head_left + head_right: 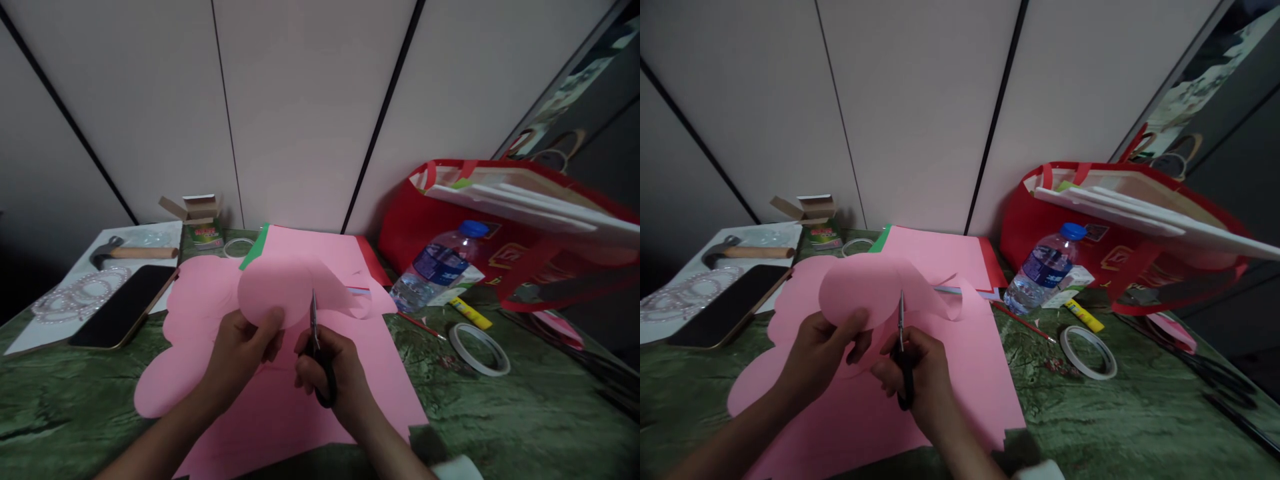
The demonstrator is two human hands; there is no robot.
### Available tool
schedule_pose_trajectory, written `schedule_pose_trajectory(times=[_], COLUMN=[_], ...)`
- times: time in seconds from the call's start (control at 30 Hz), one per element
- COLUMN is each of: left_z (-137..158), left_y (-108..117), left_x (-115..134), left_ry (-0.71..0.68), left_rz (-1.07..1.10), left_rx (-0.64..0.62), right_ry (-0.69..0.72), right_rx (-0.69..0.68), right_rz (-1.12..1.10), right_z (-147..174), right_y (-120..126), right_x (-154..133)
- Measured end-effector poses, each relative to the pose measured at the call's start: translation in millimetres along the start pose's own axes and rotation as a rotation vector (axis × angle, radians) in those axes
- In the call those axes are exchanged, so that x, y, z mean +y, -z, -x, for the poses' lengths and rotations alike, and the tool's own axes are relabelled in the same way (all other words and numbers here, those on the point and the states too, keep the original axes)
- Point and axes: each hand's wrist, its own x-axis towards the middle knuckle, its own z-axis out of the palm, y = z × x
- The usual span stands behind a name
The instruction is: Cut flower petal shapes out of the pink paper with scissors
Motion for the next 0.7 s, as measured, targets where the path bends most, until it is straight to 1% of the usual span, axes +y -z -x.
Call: schedule_pose_trajectory(times=[0.17,0.33,0.43,0.53,0.7], left_z=[2.0,4.3,5.7,7.2,8.6], left_y=[-3.2,-6.2,-6.7,-8.3,-11.8], left_x=[-1.3,4.0,10.3,14.0,11.7], left_ry=[0.005,0.096,0.134,0.166,0.124], left_rz=[0.000,-0.068,-0.062,-0.028,0.006], left_rx=[-0.003,0.042,0.050,0.024,0.046], right_ry=[-0.011,-0.034,-0.042,-0.012,0.062], right_rx=[-0.023,-0.031,-0.032,-0.044,-0.040], right_rz=[-0.018,-0.046,-0.028,-0.053,-0.022], right_z=[2.2,2.0,0.7,-0.5,-1.6], right_y=[-5.2,-7.9,-6.8,-5.7,-2.5], right_x=[1.2,1.8,2.5,3.0,2.4])
